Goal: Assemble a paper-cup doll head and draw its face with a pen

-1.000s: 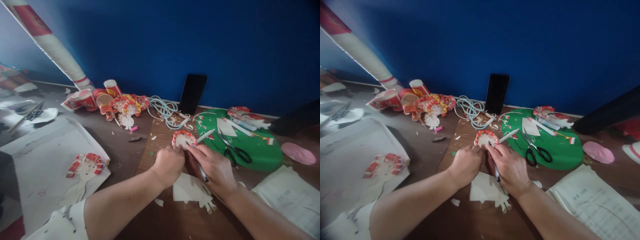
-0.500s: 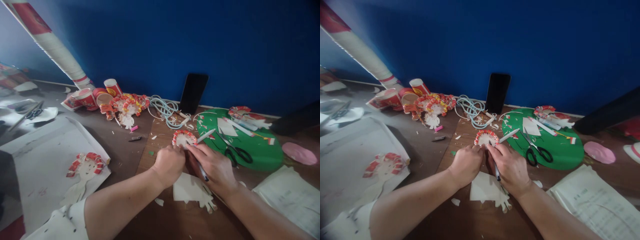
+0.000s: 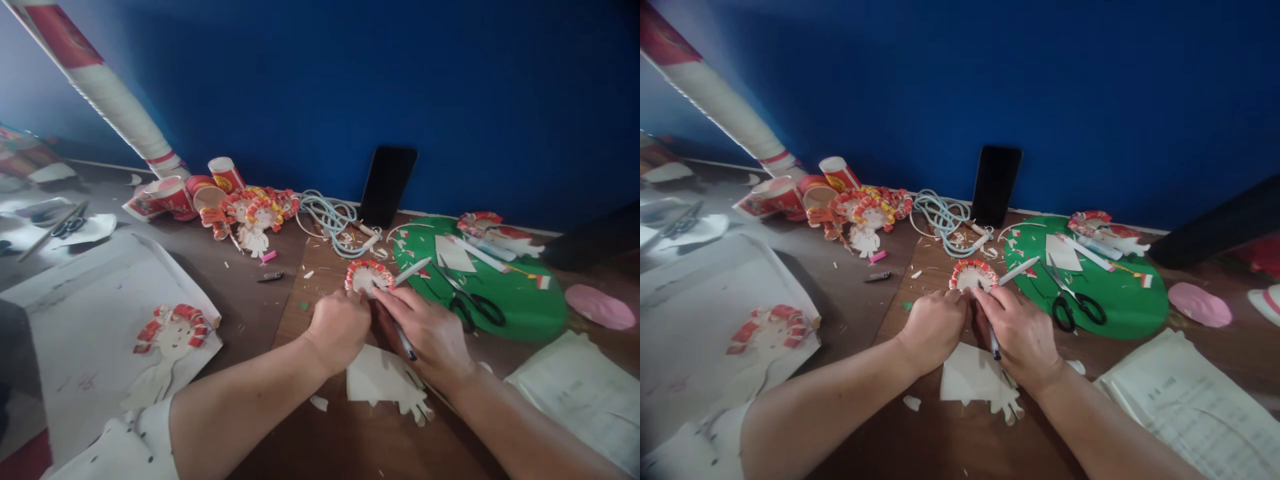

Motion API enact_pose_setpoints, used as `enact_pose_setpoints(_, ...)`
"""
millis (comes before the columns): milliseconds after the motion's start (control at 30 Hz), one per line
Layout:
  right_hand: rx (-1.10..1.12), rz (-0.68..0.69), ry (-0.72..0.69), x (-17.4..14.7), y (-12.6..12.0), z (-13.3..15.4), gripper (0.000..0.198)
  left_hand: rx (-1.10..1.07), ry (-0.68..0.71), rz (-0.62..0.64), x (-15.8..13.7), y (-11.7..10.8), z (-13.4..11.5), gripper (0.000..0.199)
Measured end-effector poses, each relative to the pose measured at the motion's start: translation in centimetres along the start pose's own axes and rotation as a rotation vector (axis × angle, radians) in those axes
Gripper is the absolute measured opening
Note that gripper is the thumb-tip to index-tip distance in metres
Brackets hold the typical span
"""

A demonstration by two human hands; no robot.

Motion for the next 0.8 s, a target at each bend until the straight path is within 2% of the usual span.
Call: enact_pose_setpoints(800, 0.001, -0.003, 0.0, 0.21, -0.19, 0.04, 0.036, -0.001, -0.002, 0.01, 0.06, -0.06, 0.11, 0.029)
Point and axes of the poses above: each hand's wrist, its own x-axis towards the middle knuckle, its own y-axis out of the palm, z = x × y, the point moved 1 cm from there along x, towards the middle knuckle, and after that the axes turned 15 degrees about -x, right-handed, at the moved point
